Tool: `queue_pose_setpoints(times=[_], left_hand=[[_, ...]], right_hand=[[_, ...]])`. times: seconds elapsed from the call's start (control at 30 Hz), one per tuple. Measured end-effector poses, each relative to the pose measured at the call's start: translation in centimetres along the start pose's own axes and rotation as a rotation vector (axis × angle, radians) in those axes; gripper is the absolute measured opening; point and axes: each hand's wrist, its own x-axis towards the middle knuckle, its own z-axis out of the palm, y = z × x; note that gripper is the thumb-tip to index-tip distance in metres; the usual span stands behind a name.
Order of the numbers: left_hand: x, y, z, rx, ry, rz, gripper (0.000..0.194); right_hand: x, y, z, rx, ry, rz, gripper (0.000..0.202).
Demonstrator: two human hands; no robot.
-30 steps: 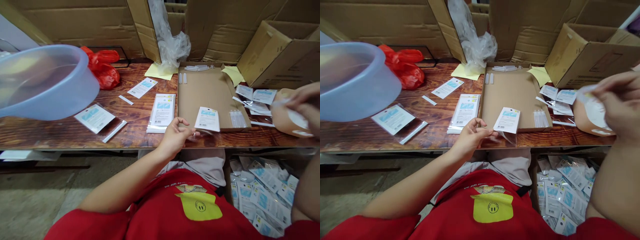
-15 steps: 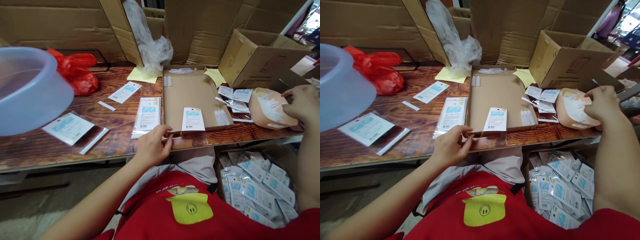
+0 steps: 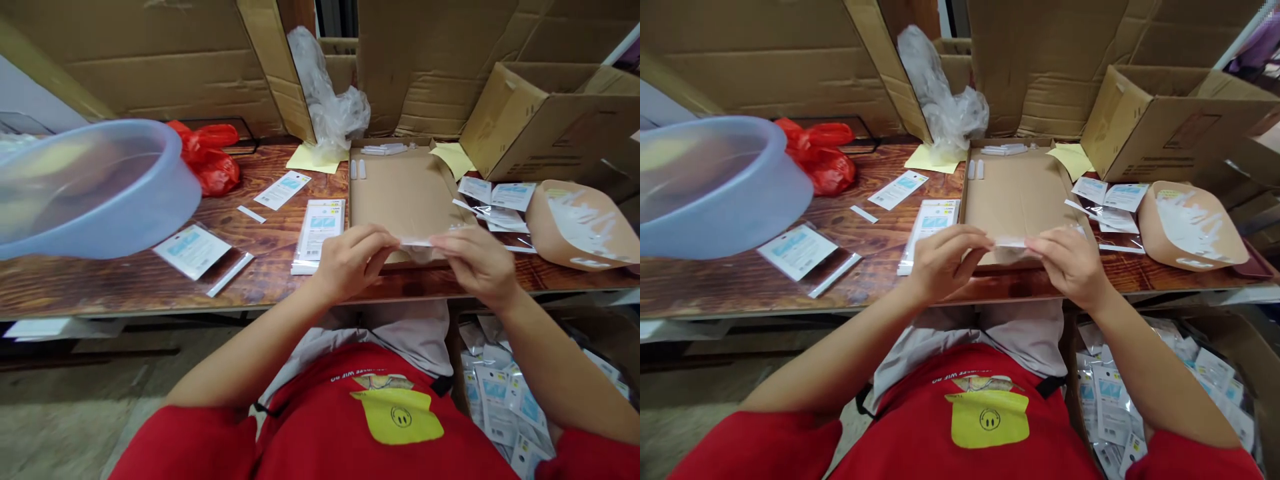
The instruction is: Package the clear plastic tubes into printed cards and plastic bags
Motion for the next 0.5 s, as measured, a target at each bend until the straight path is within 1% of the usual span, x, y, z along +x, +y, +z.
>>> queue_pose_setpoints(times=[0.07,0.1,0.17,0.2,0.23,0.3,0.37,0.43,0.5], left_hand=[[2.1,0.9,-1.8,-0.097,0.074,0.024,0.005],[3.0,1.5,-2.7,-0.165,0.090,-0.012,0.005],[4.1,2.9,-4.3,-0.356,0.094,-0.183,0.006],[4.2,3.6,-5.0,-0.465,0.074,-0.301,0.008],[4.1,4.4,-5.4,-0.574,0.045,-0.431,0.011],[3.0,5.7,-5.9,-0.771,-0.030,-0.694,0.017],[1.3,6.8,-6.0,-0.929,-0.087,-0.929,0.021],[-0.6,7.8,-6.1,-1.034,-0.101,-1.097,0.023],[-2.2,8.6,-6.4,-1.072,-0.091,-1.192,0.021]], right_hand=[[1.8,-1.5,-1.3,0.069,0.126,0.087,0.035],[2.5,-2.4,-1.9,0.121,0.193,0.155,0.033],[3.3,-4.3,-2.6,0.273,0.292,0.334,0.026],[3.3,-5.1,-2.8,0.370,0.307,0.433,0.021],[3.0,-5.9,-2.8,0.475,0.295,0.530,0.016],[1.8,-7.1,-2.5,0.685,0.206,0.709,0.009],[0.0,-8.2,-1.9,0.826,0.127,0.853,0.010],[-1.8,-9.4,-1.3,0.880,0.115,0.926,0.016],[-3.1,-10.7,-0.7,0.888,0.133,0.955,0.022]])
